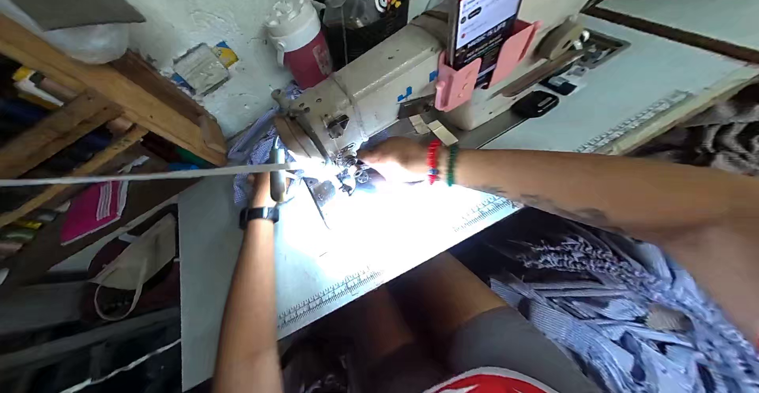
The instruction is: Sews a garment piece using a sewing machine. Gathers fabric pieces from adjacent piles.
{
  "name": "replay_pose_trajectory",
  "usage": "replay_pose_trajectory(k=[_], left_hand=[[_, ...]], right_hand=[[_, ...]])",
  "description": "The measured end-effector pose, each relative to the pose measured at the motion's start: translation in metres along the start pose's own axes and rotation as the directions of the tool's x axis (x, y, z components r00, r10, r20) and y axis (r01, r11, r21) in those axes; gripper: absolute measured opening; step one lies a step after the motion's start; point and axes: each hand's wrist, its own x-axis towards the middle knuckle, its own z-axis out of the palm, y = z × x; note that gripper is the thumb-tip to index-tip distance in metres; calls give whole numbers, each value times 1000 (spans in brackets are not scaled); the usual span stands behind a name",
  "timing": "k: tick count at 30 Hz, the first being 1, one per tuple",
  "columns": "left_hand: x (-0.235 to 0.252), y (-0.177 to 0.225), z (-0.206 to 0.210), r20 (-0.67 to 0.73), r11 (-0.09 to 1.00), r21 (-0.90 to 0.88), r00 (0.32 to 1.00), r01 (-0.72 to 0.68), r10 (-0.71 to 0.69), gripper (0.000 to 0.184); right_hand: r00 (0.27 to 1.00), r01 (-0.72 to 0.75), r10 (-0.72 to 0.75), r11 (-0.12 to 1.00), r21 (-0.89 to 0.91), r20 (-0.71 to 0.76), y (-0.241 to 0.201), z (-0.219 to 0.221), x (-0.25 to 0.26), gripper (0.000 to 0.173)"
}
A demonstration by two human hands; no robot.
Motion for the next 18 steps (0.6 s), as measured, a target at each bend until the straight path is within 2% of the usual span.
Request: replay_pose_trajectory(k=[1, 2, 4, 5, 6, 7, 8, 9, 10, 11, 12, 13, 14, 15, 16, 18], left_hand=[[-19, -9, -19, 130, 1000, 20, 991, -6, 3, 33], [-46, -3, -47, 300, 998, 59, 954, -13, -5, 27], [-118, 8, -79, 534, 993, 58, 844, -102, 55, 24], [-158, 16, -91, 606, 987, 25, 787, -161, 113, 23], [-197, 25, -102, 662, 973, -17, 727, -228, 182, 20], [-229, 34, -112, 718, 956, -70, 651, -284, 246, 19], [-255, 42, -123, 768, 942, -151, 565, -300, 303, 19], [-274, 48, -133, 805, 936, -243, 486, -253, 340, 22], [-286, 49, -141, 795, 926, -329, 474, -186, 378, 24], [-292, 48, -145, 725, 909, -393, 561, -139, 400, 24], [-293, 46, -148, 615, 903, -416, 700, -102, 363, 24], [-288, 43, -146, 479, 913, -403, 836, -61, 268, 25], [-277, 37, -140, 318, 925, -379, 935, -24, 155, 27], [-263, 26, -127, 168, 936, -353, 984, 2, 61, 31], [-249, 11, -112, 70, 942, -336, 998, 22, 1, 35], [-233, -11, -79, -11, 946, -325, 1000, 9, -14, 38]], right_hand=[[999, -22, 23, 1000, 21, -41, -2, 2, -18, 33], [997, -41, 43, 999, 24, -65, -9, 2, -33, 30], [996, -10, 17, 998, 68, -90, -37, 0, -55, 33], [984, 105, -97, 993, 45, -146, -49, 2, -57, 31], [930, 256, -253, 966, -22, -266, -60, 10, -51, 21], [862, 346, -341, 936, -56, -376, -74, 16, -38, 18], [806, 394, -380, 917, -68, -455, -91, 17, -23, 17], [781, 410, -389, 910, -69, -488, -106, 17, -5, 16], [778, 414, -384, 909, -54, -497, -120, 17, 15, 15], [799, 404, -366, 914, -24, -476, -132, 16, 33, 15], [837, 383, -333, 923, 30, -433, -142, 16, 50, 18], [876, 352, -292, 931, 96, -385, -152, 21, 64, 22], [894, 327, -264, 937, 125, -363, -160, 30, 75, 27], [901, 316, -249, 938, 145, -356, -167, 45, 80, 32], [920, 300, -239, 939, 167, -310, -175, 58, 75, 36], [941, 293, -255, 943, 158, -220, -192, 77, 32, 40]])
